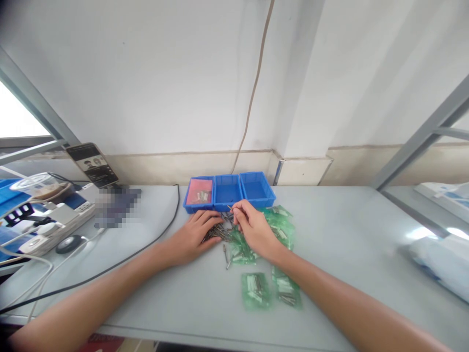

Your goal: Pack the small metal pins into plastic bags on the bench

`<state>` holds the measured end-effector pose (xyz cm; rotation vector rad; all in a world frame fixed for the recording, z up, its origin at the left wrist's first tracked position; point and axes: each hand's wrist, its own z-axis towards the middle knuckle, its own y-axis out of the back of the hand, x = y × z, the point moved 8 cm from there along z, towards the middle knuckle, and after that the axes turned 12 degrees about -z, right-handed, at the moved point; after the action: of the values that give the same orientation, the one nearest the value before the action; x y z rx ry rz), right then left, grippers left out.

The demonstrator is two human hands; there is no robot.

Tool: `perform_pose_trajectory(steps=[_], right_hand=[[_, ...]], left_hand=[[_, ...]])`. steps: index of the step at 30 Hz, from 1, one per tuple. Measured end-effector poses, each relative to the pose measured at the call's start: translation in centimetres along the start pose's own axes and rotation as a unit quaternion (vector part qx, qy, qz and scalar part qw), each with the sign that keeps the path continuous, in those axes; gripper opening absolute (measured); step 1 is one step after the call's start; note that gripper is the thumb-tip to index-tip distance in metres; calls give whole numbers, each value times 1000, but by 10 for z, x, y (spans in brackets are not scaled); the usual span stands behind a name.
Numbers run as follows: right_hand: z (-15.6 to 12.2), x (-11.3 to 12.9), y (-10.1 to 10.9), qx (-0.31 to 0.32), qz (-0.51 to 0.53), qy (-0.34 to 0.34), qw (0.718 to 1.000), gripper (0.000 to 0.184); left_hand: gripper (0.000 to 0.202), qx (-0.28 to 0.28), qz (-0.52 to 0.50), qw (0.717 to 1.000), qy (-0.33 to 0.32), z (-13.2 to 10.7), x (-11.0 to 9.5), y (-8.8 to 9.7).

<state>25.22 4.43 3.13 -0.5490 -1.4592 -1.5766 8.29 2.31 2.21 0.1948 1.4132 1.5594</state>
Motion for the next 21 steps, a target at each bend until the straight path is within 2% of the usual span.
perform_pose_trajectory(steps=[21], right_hand=[[0, 2, 1, 0, -12, 5, 1000, 26]], left_hand=[[42, 4, 5, 1000, 1, 0, 0, -1]])
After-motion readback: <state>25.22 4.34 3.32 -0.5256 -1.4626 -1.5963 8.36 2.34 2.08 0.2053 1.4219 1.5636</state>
